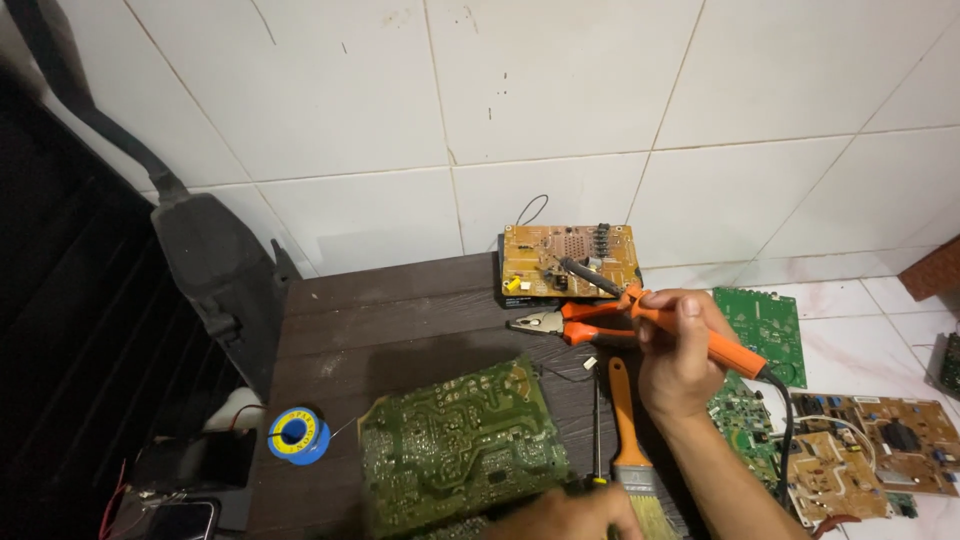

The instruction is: Soldering components on multiple circuit boards using a soldering iron and solder wire at a repair station.

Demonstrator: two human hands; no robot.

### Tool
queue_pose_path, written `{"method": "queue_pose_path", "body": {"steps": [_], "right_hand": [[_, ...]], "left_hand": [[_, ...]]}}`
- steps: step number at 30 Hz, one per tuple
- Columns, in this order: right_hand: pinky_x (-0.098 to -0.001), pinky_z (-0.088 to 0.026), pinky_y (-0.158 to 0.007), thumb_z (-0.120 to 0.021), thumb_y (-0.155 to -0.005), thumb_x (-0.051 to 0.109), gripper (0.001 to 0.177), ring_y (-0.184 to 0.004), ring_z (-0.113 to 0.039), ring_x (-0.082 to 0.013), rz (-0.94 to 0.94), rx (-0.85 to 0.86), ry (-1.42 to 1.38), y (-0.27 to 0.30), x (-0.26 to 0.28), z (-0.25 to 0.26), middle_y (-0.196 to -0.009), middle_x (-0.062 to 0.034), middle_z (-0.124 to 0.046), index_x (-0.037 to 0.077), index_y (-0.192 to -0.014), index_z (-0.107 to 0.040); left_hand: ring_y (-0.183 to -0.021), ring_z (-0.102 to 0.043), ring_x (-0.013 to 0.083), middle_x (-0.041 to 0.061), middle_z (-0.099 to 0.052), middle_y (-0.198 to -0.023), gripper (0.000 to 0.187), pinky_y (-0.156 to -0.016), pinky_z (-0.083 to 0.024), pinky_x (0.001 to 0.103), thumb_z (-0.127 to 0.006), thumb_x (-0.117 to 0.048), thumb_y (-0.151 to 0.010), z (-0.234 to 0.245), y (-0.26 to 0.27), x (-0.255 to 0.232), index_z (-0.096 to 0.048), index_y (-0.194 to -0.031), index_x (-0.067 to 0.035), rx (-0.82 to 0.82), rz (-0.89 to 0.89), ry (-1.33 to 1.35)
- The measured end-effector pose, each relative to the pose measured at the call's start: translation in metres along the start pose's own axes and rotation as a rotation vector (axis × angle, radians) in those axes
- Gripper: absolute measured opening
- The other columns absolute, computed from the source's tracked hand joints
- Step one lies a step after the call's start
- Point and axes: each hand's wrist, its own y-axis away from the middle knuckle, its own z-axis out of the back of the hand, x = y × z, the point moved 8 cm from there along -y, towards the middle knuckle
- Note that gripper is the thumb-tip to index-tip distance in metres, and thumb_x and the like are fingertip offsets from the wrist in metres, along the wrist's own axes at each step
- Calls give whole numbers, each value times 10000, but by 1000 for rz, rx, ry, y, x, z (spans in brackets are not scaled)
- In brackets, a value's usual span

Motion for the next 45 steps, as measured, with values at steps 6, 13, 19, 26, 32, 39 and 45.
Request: {"method": "queue_pose_path", "body": {"steps": [6, 13, 19, 26, 32, 39, 45], "right_hand": [[-224, -403, -492, -519, -1015, 341, 351, -586, -568, -143, -8, -1, 4, 0, 5, -1, -804, -73, -667, 59, -860, -659], [-223, -366, -399, -524, -1006, 354, 381, -459, -482, -115, 9, -124, -18, -5, -2, 4, -569, -88, -525, 22, -863, -643], [-208, -401, -405, -505, -1035, 364, 355, -512, -518, -105, 3, -174, -18, -6, -2, 4, -703, -99, -597, 43, -960, -638], [-231, -332, -379, -481, -1050, 369, 381, -441, -430, -136, 26, -123, 24, -5, 1, 1, -597, -118, -503, 25, -974, -629], [-237, -321, -387, -482, -1052, 375, 388, -417, -393, -146, 30, -116, 9, -5, 1, 2, -569, -134, -485, 17, -974, -612], [-233, -398, -508, -548, -1017, 422, 317, -573, -532, -142, -40, -74, -47, 0, 7, -2, -881, -148, -675, 123, -951, -628], [-219, -394, -421, -570, -1028, 407, 317, -557, -558, -97, -16, -3, -31, 0, 11, -8, -790, -21, -631, 137, -882, -649]], "left_hand": [[-478, -448, 24, -70, -505, -637, 520, -427, -349, 174, -706, -550, -802, 76, 23, -37, -603, -1052, -106, 357, -298, 834], [-609, -627, 176, -7, -599, -597, 150, -565, -451, 339, -563, -247, -1028, 276, 0, -8, -623, -1061, -114, -599, -362, 424], [-1006, -718, 467, 261, -709, -991, 406, -783, -562, 616, -535, -195, -972, 287, -81, 36, -470, -1322, 0, -863, -51, -98], [-1005, -691, 558, 357, -692, -1002, 369, -852, -535, 675, -670, -18, -888, 235, -105, 34, -460, -1180, 66, -720, -105, -269], [-971, -646, 384, 216, -640, -963, 152, -859, -535, 502, -489, -20, -1001, 237, -40, 20, -613, -1076, 24, -853, -214, -291], [-746, -533, 305, 67, -535, -867, 105, -634, -430, 442, -503, -143, -983, 123, 37, 69, -524, -880, -139, -1262, -250, -779], [-731, -521, 276, 47, -516, -775, 152, -720, -423, 420, -507, -111, -996, 104, 40, 75, -513, -846, -133, -1250, -435, -550]]}}
